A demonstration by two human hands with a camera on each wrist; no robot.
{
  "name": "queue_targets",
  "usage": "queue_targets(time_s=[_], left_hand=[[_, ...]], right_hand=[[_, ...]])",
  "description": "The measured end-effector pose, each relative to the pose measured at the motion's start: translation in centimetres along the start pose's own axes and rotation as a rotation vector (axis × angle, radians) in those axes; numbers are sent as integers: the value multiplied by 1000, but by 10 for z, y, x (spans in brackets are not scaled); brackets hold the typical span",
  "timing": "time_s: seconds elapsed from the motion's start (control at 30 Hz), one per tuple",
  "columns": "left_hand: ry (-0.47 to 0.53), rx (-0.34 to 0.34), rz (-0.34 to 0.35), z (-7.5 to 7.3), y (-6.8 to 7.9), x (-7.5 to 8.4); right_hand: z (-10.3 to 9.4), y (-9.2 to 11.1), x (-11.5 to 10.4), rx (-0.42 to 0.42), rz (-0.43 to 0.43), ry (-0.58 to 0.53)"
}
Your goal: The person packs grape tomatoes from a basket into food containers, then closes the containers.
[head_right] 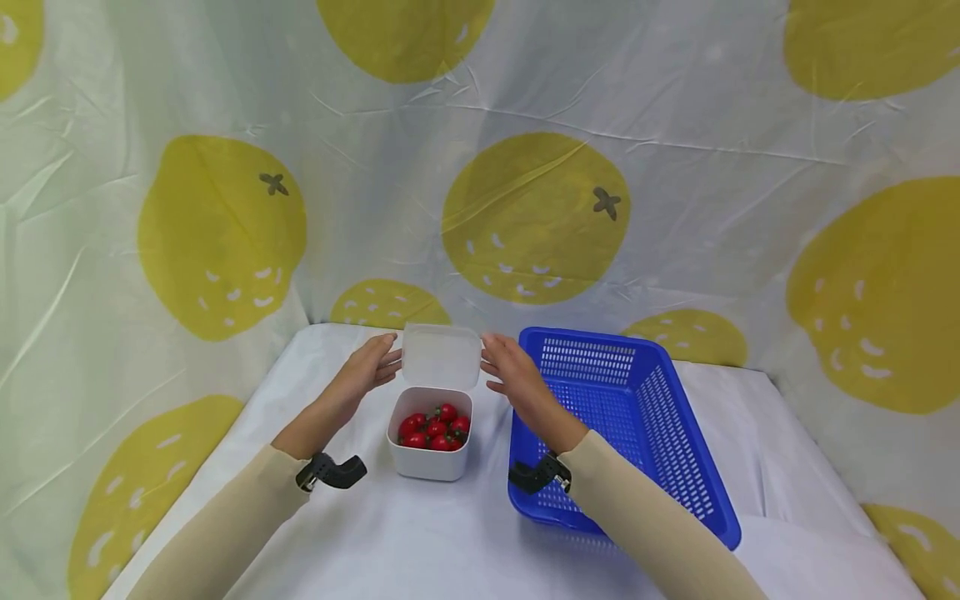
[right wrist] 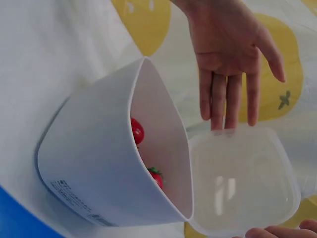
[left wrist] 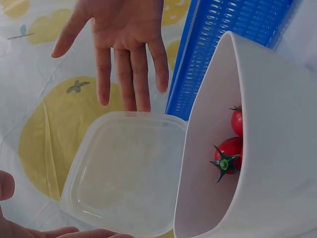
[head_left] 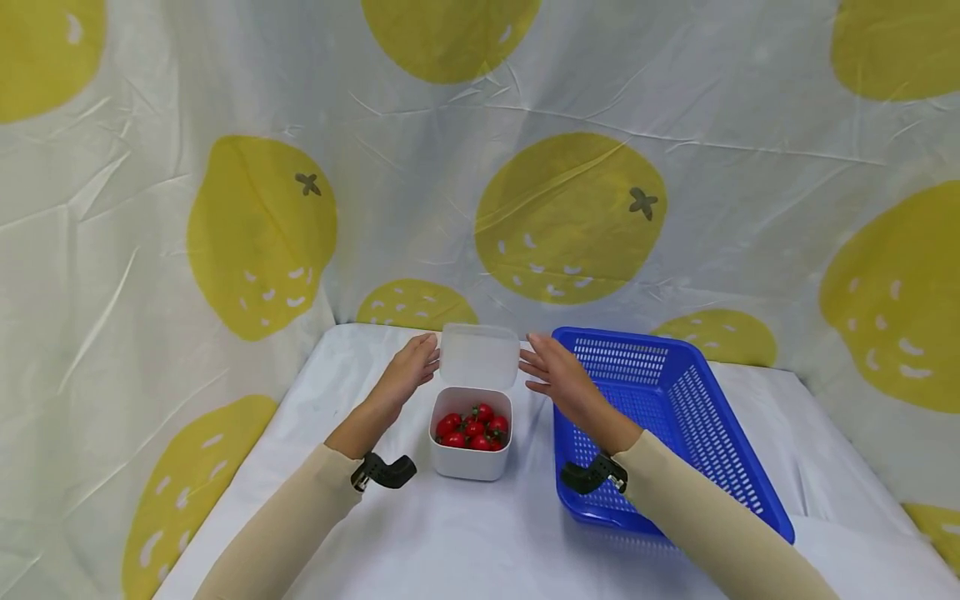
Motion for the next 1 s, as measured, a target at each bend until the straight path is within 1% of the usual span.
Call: queue_targets(time_s=[0.3,0.43,0.57,0.73,0.83,1.0], left_hand=[[40,-69,56,7,28,7],[60,-85,99,7,38,13],[86,-86,132,6,47,14],[102,-69,146,5,56,10],[96,-54,152,4,60,5],[67,-42,146,4,69,-6]], right_hand=[[11,27,9,40,-59,-19],[18,39,14,38,-71,-40],[26,50,18,38,-77,-54],[34,60,29,46,-61,-62],[38,66,36,46,-48,-73],[46,73,44,15,-61,-117]])
Point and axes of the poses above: each hand's wrist, its own y-axis away from the middle knuckle, its own z-axis out of the palm, x = y × z, the point moved 10 cm from there along -y, towards the middle knuckle, and after that the axes turned 15 degrees about z, right-handed, at the moved point
